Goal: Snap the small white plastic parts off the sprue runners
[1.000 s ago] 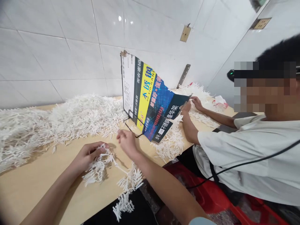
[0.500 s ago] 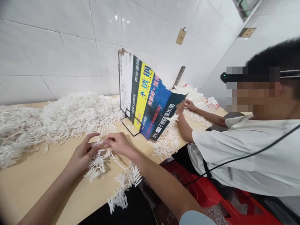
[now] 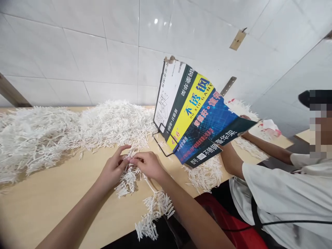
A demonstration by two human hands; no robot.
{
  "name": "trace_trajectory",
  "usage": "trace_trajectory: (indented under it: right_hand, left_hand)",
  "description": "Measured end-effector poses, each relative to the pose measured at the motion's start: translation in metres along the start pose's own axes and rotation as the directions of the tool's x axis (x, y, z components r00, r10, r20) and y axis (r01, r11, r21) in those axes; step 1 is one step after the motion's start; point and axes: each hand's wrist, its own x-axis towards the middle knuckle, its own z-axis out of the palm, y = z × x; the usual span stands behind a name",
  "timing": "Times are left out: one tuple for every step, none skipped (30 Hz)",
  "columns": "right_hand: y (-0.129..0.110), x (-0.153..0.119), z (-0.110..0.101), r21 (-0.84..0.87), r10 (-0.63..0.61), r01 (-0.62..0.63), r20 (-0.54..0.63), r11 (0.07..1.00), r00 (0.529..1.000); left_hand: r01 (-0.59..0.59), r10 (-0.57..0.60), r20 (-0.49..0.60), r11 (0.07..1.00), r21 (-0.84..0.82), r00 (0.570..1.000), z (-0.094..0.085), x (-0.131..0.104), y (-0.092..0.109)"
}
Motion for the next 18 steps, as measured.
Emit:
trace_trajectory:
  right_hand:
    - [0.002, 0.001, 0.001, 0.026, 0.015, -0.015, -0.025, 1.000, 1.000]
    - [0.005, 0.002, 0.001, 0.052, 0.030, -0.027, -0.061, 0.998, 0.998]
    - [0.008, 0.003, 0.001, 0.069, 0.044, -0.037, -0.099, 0.997, 0.994]
    - [0.012, 0.004, 0.002, 0.082, 0.056, -0.045, -0.141, 0.996, 0.988]
    - [0.016, 0.005, 0.002, 0.100, 0.073, -0.055, -0.187, 0.993, 0.980]
    - [0.021, 0.006, 0.001, 0.132, 0.103, -0.073, -0.242, 0.989, 0.965]
    - [0.025, 0.008, 0.001, 0.176, 0.146, -0.095, -0.309, 0.980, 0.940]
    - [0.028, 0.009, 0.001, 0.220, 0.190, -0.113, -0.370, 0.969, 0.910]
    - [0.030, 0.010, 0.001, 0.253, 0.220, -0.122, -0.410, 0.960, 0.885]
    - [0.030, 0.010, 0.002, 0.264, 0.223, -0.115, -0.426, 0.958, 0.877]
    - [0.028, 0.010, 0.002, 0.253, 0.196, -0.094, -0.416, 0.963, 0.888]
    - [0.025, 0.010, 0.002, 0.227, 0.145, -0.057, -0.390, 0.972, 0.910]
    - [0.021, 0.008, 0.002, 0.201, 0.085, -0.012, -0.356, 0.980, 0.931]
    - [0.015, 0.007, 0.001, 0.178, 0.029, 0.032, -0.327, 0.983, 0.945]
    - [0.010, 0.005, 0.000, 0.158, -0.019, 0.070, -0.306, 0.985, 0.952]
    - [0.005, 0.003, 0.000, 0.136, -0.057, 0.099, -0.283, 0.986, 0.957]
    - [0.001, 0.001, -0.001, 0.111, -0.084, 0.115, -0.249, 0.987, 0.965]
    - [-0.002, 0.000, -0.001, 0.082, -0.102, 0.121, -0.203, 0.989, 0.974]
  left_hand:
    - [0.005, -0.005, 0.023, 1.000, 0.001, 1.000, 0.000, 0.000, 0.000]
    - [0.006, -0.006, 0.049, 1.000, 0.001, 0.999, 0.000, 0.000, -0.001]
    - [0.005, -0.005, 0.074, 1.000, -0.001, 0.997, 0.000, 0.000, -0.001]
    - [-0.001, 0.001, 0.098, 1.000, 0.000, 0.995, 0.000, 0.000, -0.001]
    - [-0.007, 0.007, 0.116, 1.000, 0.000, 0.993, -0.001, -0.001, -0.001]
    - [-0.009, 0.010, 0.125, 1.000, -0.008, 0.992, -0.001, -0.001, -0.001]
    - [-0.001, 0.004, 0.122, 1.000, -0.025, 0.992, -0.002, -0.001, -0.001]
    - [0.013, -0.008, 0.111, 0.999, -0.048, 0.994, -0.003, -0.002, -0.002]
    - [0.029, -0.022, 0.095, 0.997, -0.074, 0.995, -0.003, -0.002, -0.002]
    - [0.043, -0.036, 0.074, 0.994, -0.099, 0.997, -0.004, -0.003, -0.002]
    - [0.050, -0.045, 0.051, 0.992, -0.120, 0.998, -0.004, -0.003, -0.003]
    - [0.051, -0.048, 0.027, 0.990, -0.129, 0.999, -0.003, -0.003, -0.003]
    - [0.046, -0.046, 0.007, 0.991, -0.129, 0.999, -0.003, -0.003, -0.003]
    - [0.041, -0.043, -0.010, 0.991, -0.124, 0.999, -0.002, -0.002, -0.003]
    - [0.036, -0.039, -0.027, 0.993, -0.115, 0.999, -0.001, -0.002, -0.003]
    - [0.031, -0.036, -0.042, 0.994, -0.107, 0.998, 0.000, -0.001, -0.002]
    - [0.025, -0.031, -0.055, 0.994, -0.105, 0.998, 0.000, 0.000, -0.002]
    - [0.021, -0.029, -0.069, 0.993, -0.114, 0.997, 0.001, 0.000, -0.002]
